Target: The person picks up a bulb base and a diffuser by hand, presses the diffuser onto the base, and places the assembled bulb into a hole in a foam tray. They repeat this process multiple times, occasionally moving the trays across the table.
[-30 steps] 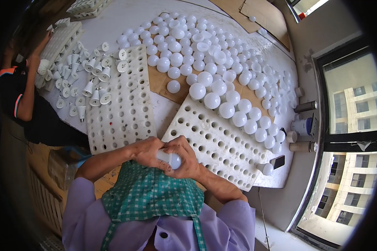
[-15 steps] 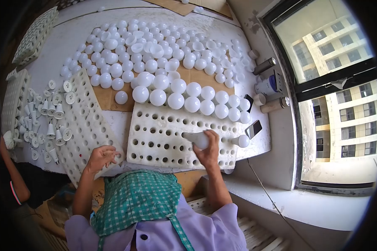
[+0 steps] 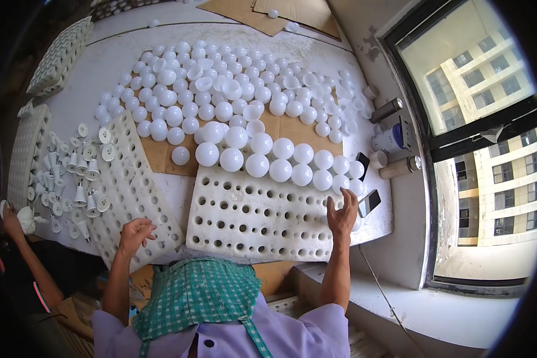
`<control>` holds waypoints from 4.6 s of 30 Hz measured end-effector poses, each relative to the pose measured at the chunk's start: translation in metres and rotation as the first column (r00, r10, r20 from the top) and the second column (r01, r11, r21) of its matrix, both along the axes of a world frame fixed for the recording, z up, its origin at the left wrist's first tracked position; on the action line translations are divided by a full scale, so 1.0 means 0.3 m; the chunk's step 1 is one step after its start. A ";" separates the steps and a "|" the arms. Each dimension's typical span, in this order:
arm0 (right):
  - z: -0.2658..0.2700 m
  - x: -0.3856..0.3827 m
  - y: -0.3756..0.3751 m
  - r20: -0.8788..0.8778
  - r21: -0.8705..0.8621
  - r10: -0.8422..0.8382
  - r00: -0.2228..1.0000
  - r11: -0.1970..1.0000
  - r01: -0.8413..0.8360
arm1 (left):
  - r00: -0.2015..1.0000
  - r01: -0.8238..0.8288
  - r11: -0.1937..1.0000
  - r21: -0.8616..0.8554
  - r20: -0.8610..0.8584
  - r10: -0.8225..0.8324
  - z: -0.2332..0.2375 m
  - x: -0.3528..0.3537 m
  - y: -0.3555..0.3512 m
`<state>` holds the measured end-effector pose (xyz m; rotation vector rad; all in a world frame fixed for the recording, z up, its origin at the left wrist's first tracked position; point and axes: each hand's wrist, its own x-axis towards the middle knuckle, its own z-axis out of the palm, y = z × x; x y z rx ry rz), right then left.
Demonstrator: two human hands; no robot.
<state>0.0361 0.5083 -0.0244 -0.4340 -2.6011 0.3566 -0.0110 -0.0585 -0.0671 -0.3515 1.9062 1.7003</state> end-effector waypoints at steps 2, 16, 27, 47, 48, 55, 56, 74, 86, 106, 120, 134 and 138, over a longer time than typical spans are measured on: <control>0.052 -0.153 -0.019 -0.040 -0.296 0.082 0.996 0.951 -0.090 | 1.000 -0.009 0.991 -0.130 -0.012 0.008 0.008 -0.009 -0.004; -0.232 -1.125 -0.281 0.763 -0.094 0.341 0.549 0.899 -0.428 | 0.922 -0.357 0.712 -0.604 -0.352 0.164 -0.054 0.012 -0.203; -0.175 -1.128 -0.259 0.511 -0.523 0.532 0.676 0.816 -0.247 | 0.864 -0.288 0.276 -0.917 -0.373 -0.339 -0.162 -0.123 -0.476; -0.095 -0.081 -0.708 -0.264 -0.703 0.276 0.924 -0.711 0.012 | 0.935 0.092 0.930 -0.355 -0.291 -0.203 -0.036 -0.246 -0.256; -0.099 -0.075 -0.723 -0.289 -0.627 0.286 0.914 -0.778 0.046 | 0.968 -0.009 0.997 0.082 -0.250 0.030 -0.074 -0.217 -0.228; -0.070 -0.093 -0.768 -0.368 -0.561 0.420 0.829 -0.812 0.162 | 0.884 -0.100 0.504 0.858 -0.155 0.440 0.033 -0.112 0.152; -0.059 -0.097 -0.778 -0.366 -0.565 0.436 0.823 -0.806 0.176 | 0.877 -0.110 0.498 0.860 -0.152 0.456 0.033 -0.101 0.165; 0.062 -0.080 -0.852 -0.241 -0.958 0.730 0.640 -0.074 -0.276 | 0.851 0.494 0.852 0.176 -0.300 -0.431 0.229 -0.002 0.233; 0.104 -0.074 -0.868 -0.118 -0.886 0.864 0.489 0.131 -0.445 | 0.782 0.561 0.828 0.026 -0.345 -0.519 0.223 0.013 0.229; 0.139 -0.069 -0.951 0.125 -0.639 0.970 0.210 0.241 -0.731 | 0.646 0.689 0.682 -0.246 -0.218 -0.731 0.295 0.012 0.238; 0.082 -0.038 -0.956 -0.410 -0.499 0.865 0.290 0.054 -0.865 | 0.570 0.750 0.583 -0.312 -0.141 -0.809 0.329 0.015 0.314; -0.040 0.066 -0.613 -0.136 -0.704 0.408 0.903 0.602 -0.378 | 0.852 0.524 0.843 0.123 -0.070 -0.519 0.077 0.000 0.318; -0.046 0.092 -0.280 0.006 -0.009 0.184 0.983 0.983 -0.184 | 0.891 0.424 0.881 0.209 0.078 -0.447 0.031 -0.001 0.257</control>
